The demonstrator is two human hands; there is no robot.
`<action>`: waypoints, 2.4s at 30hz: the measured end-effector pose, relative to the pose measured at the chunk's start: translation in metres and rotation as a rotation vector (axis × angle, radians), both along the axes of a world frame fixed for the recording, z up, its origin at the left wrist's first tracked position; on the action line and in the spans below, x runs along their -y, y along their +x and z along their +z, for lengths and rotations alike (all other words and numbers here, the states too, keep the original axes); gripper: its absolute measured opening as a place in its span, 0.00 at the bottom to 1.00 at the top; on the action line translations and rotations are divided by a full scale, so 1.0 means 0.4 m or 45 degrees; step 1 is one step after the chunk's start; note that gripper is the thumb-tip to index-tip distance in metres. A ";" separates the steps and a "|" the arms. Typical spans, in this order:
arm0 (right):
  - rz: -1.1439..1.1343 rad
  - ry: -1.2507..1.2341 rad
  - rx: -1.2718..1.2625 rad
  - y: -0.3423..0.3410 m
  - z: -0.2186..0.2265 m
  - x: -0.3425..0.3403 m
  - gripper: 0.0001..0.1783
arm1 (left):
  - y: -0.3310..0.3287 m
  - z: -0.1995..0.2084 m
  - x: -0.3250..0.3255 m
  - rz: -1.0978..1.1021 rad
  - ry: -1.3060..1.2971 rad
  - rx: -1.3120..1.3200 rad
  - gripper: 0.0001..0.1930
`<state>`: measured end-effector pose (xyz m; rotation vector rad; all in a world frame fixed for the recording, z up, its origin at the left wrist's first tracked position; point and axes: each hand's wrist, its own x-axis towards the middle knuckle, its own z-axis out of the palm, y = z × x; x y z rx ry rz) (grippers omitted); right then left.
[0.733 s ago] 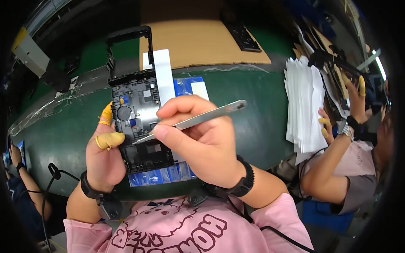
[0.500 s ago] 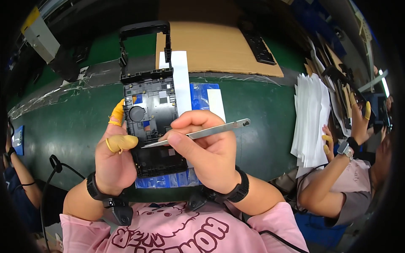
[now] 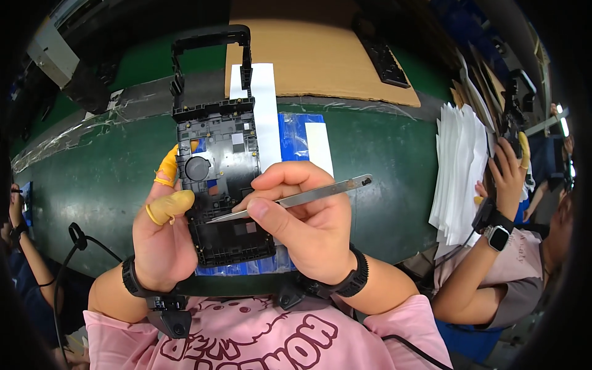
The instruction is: Assembling a plastic housing using tweezers.
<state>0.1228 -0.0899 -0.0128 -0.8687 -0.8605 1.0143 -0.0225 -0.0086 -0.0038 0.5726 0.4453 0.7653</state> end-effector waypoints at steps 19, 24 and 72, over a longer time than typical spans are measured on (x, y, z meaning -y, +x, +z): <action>-0.023 -0.056 0.013 -0.004 0.003 -0.004 0.11 | 0.004 0.007 -0.002 -0.001 -0.004 0.028 0.29; -0.043 -0.052 0.018 -0.001 0.000 0.000 0.11 | 0.009 0.010 -0.001 -0.028 -0.036 0.055 0.32; -0.159 0.003 0.053 0.026 0.114 0.012 0.13 | 0.013 0.031 -0.036 0.088 0.029 -0.101 0.15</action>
